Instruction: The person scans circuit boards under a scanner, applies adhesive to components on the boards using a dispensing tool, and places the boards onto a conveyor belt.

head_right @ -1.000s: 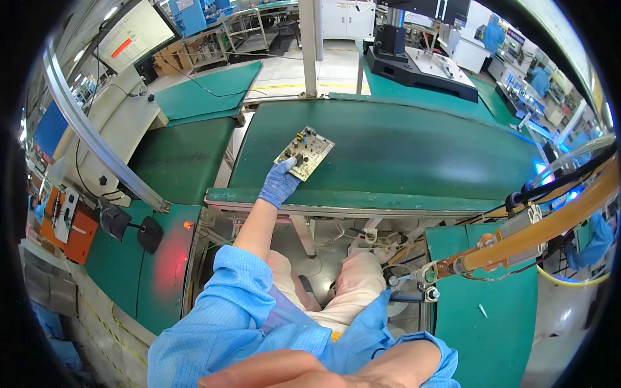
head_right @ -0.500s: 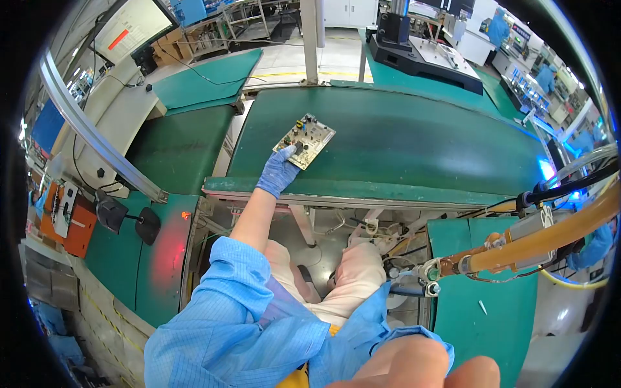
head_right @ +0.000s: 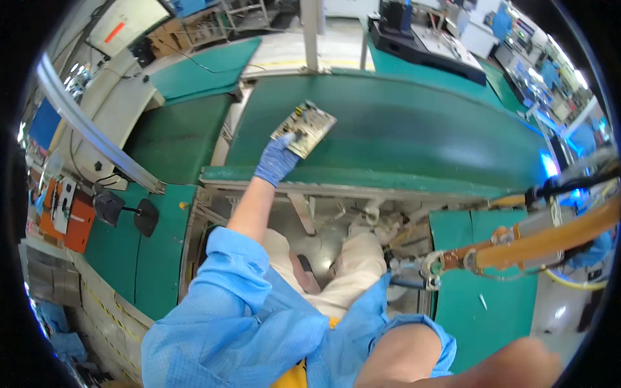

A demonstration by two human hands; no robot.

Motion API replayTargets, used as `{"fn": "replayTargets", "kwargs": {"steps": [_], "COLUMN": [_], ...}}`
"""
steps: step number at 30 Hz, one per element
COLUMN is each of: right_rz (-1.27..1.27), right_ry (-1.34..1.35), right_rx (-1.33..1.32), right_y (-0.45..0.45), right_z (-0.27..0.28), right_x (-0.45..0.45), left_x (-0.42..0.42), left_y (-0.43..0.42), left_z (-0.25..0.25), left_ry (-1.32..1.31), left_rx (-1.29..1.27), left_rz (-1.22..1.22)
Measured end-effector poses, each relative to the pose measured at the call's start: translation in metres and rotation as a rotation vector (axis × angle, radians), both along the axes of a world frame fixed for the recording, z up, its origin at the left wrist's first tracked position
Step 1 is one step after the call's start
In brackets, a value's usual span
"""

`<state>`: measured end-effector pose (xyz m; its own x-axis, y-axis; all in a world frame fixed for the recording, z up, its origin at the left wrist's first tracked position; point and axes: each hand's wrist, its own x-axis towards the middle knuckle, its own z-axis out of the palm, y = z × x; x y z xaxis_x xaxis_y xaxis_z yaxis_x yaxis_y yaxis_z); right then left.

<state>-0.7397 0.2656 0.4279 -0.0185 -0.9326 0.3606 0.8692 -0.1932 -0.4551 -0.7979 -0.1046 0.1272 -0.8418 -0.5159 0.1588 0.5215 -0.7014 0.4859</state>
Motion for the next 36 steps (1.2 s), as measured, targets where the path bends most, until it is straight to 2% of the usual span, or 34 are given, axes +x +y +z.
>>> {"fn": "replayTargets", "kwargs": {"steps": [8, 16, 21, 36], "right_rz": [-0.392, -0.554, -0.030, -0.536], "right_ry": [0.077, 0.183, -0.032, -0.020], "right_rx": [-0.078, -0.319, 0.076, 0.194], "right_y": [0.003, -0.021, -0.005, -0.007], "right_z": [-0.013, -0.005, 0.030, 0.036], "right_x": [0.012, 0.008, 0.008, 0.037], "left_x": [0.001, 0.000, 0.000, -0.001], "left_y": [0.001, -0.004, -0.003, -0.004], "left_z": [-0.003, -0.007, -0.008, -0.007], "left_ry": [-0.089, -0.070, -0.065, -0.054], "left_rx": [0.055, 0.027, 0.031, 0.000], "left_rz": [0.016, 0.018, 0.019, 0.014]}}
